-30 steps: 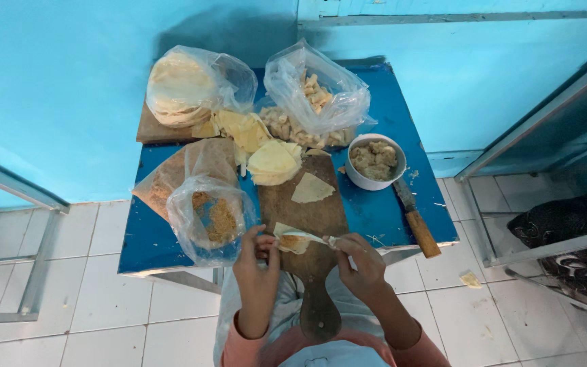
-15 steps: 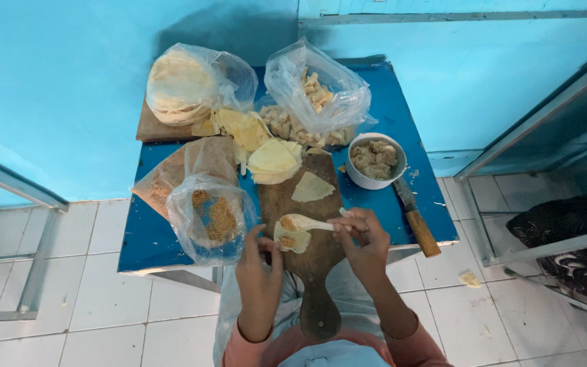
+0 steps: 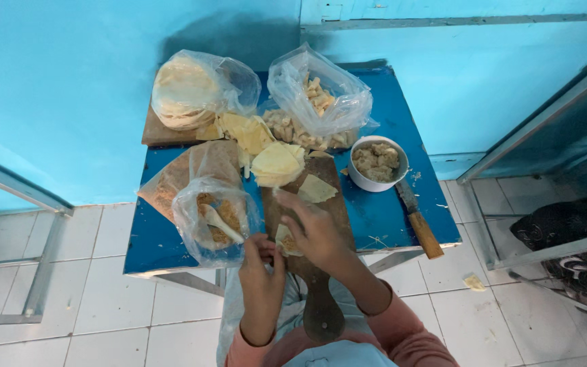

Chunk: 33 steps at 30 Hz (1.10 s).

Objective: The person sits at a small blue table and cuts round flat pancakes into wedge pieces with a knife on a wooden board. They then spoon a brown filling from a plastic bag onto the pancake pieces, spreading it and pressing pieces together to make filled snacks.

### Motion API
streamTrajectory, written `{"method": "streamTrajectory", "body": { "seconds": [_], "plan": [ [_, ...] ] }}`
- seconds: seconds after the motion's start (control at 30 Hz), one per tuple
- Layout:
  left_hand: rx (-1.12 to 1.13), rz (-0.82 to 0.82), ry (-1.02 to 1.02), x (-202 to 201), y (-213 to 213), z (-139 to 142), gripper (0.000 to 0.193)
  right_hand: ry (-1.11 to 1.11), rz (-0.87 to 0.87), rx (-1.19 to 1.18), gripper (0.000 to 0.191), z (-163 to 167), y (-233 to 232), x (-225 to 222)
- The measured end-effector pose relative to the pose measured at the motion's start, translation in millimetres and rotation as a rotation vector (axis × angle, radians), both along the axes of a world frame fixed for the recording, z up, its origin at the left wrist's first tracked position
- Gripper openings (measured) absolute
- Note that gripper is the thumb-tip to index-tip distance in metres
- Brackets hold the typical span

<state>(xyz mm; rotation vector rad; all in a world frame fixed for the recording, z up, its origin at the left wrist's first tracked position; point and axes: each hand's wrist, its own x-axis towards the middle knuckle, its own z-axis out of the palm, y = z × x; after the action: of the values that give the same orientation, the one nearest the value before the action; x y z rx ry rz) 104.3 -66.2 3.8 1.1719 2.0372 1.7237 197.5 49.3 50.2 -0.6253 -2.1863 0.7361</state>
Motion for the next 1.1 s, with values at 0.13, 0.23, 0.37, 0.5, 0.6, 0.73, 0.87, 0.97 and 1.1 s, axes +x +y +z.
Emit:
{"method": "streamTrajectory", "body": {
  "seconds": [0.13,0.23,0.37,0.5,0.6,0.73,0.87,0.97,1.1],
  "plan": [
    [-0.01,-0.026,0.053,5.2,-3.0,5.7,0.037,-0.148,-0.185,-0.023,0.054,-6.7,-12.1,37.3],
    [-0.036,-0.015,0.088,9.1,-3.3,8.8,0.038,-0.112,-0.247,0.038,0.057,-20.6,-25.4,45.3],
    [-0.038,0.006,0.144,9.3,-0.7,11.4,0.037,-0.056,-0.283,0.003,0.057,-36.2,-25.1,35.6],
    [-0.052,-0.005,0.077,7.7,0.7,13.3,0.036,-0.018,-0.244,0.032,0.061,-40.3,-19.7,36.9],
    [-0.029,-0.015,0.057,7.8,-0.4,14.6,0.041,-0.046,-0.253,-0.148,0.056,-37.9,-19.4,43.2],
    [-0.101,-0.015,0.086,10.0,-1.7,16.1,0.042,-0.046,-0.224,-0.302,0.057,-33.1,-21.8,49.4],
    [-0.087,-0.031,0.122,12.3,-2.9,17.2,0.044,0.002,-0.205,-0.267,0.057,-32.2,-27.1,48.3],
    [-0.068,-0.042,0.116,12.6,-2.9,16.6,0.041,0.021,-0.209,-0.239,0.057,-33.8,-30.3,45.9],
    [-0.01,-0.13,0.046,11.7,-3.6,12.2,0.036,0.045,-0.23,-0.237,0.058,-36.2,-32.5,44.2]
  ]
}}
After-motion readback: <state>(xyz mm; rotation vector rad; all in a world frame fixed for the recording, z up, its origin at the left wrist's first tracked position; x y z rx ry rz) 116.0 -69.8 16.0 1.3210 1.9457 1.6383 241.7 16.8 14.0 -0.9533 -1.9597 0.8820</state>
